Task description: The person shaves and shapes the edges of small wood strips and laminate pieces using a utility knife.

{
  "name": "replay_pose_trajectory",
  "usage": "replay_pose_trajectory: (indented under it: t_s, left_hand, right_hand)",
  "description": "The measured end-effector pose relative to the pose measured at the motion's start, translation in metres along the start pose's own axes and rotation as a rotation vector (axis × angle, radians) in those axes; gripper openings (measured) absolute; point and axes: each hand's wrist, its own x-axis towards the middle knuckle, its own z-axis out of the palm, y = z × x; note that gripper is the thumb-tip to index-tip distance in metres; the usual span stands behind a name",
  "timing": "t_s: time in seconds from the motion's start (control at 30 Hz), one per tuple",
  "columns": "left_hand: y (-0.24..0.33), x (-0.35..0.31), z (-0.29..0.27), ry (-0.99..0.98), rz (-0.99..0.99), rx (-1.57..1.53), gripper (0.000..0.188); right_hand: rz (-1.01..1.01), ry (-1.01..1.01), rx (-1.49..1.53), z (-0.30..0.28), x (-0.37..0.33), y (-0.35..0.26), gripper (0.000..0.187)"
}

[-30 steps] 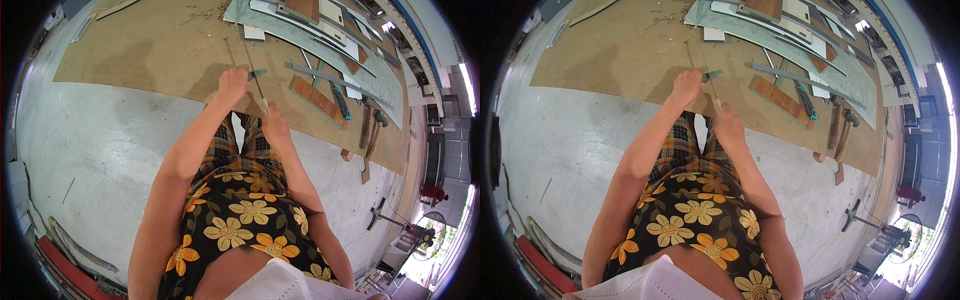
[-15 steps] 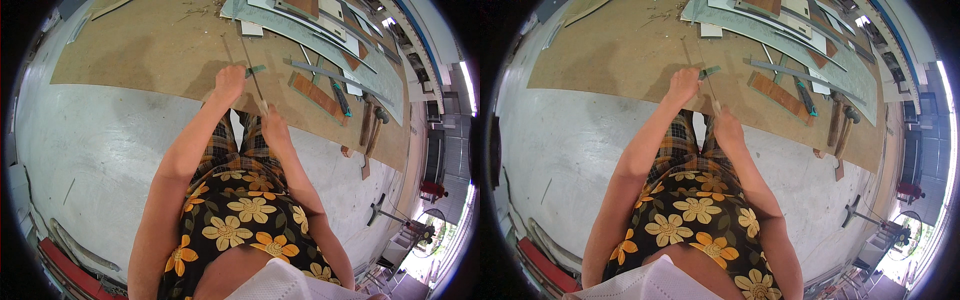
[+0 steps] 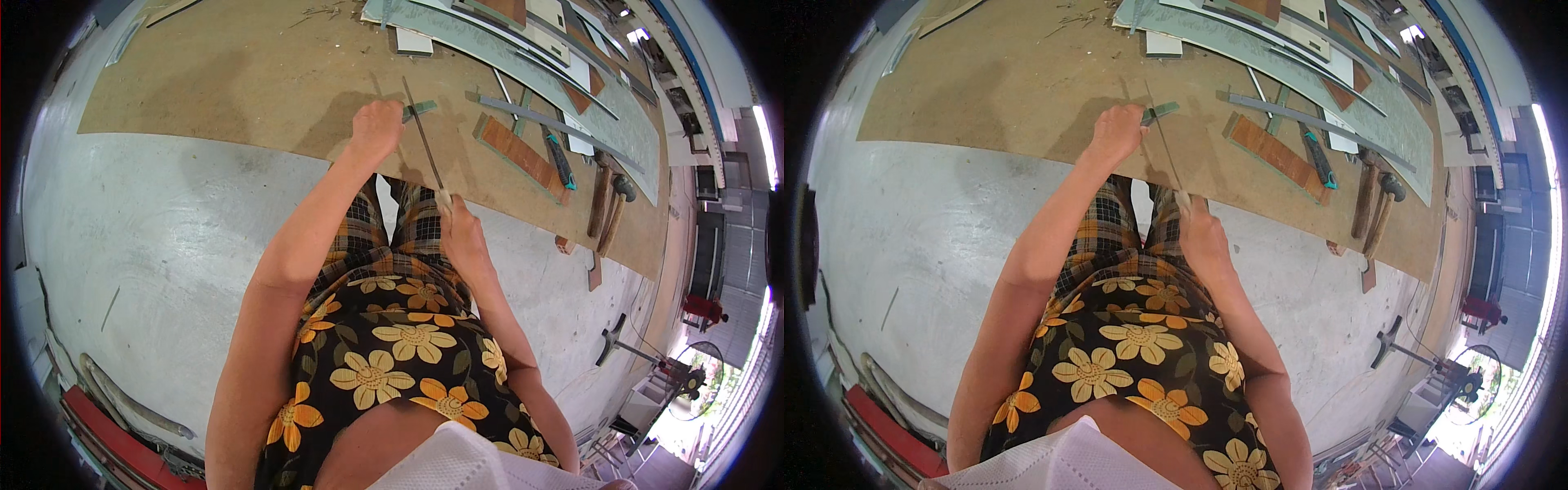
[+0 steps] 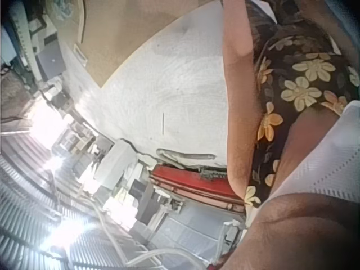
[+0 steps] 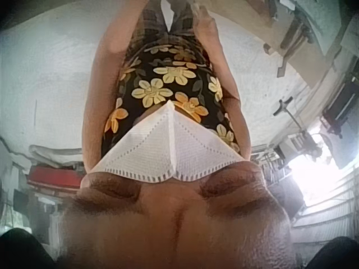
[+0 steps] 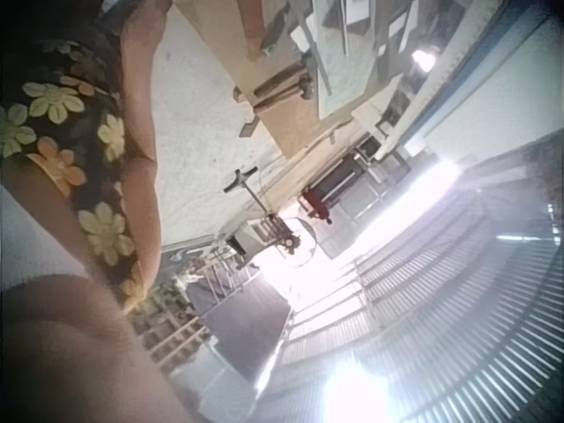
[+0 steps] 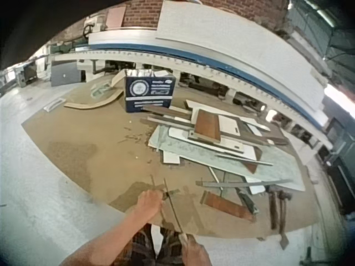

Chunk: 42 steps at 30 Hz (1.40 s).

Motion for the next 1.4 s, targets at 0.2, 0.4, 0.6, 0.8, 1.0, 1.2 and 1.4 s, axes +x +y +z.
replay_pose_trajectory:
  t_s: [0.2,0.4,0.6,0.8,1.0,1.2,1.4]
  left_hand:
    - [0.003,0.001,0.001,0.0,-0.015,-0.015,0.023]
    - [0.006,-0.002,0.011,0.002,0.005,0.059,0.02]
    - [0.0,-0.001,0.01,0.057,-0.003,0.005,0.018]
    - [0.0,0.002,0.005,0.023,0.01,-0.003,0.02]
    - [-0.002,0.004,0.004,-0.038,-0.029,0.008,0.022]
    - [-0.009,0.013,-0.002,-0.023,-0.053,-0.04,0.028]
    - [-0.011,0.014,-0.001,-0.068,-0.073,-0.04,0.033]
  right_hand:
    - [-0.169,0.064,-0.076,0.017,0.084,-0.028,0.025]
    - [-0.137,0.033,-0.093,0.018,0.069,-0.034,0.025]
    - [-0.123,0.072,-0.053,0.022,0.081,-0.038,0.025]
    - [-0.135,0.073,-0.083,0.022,0.061,-0.03,0.027]
    - [-0.048,0.062,-0.036,0.015,-0.001,0.003,0.023]
    - [-0.06,0.014,-0.146,0.008,0.015,-0.002,0.022]
    - [-0.104,-0.015,-0.161,-0.019,0.01,-0.014,0.026]
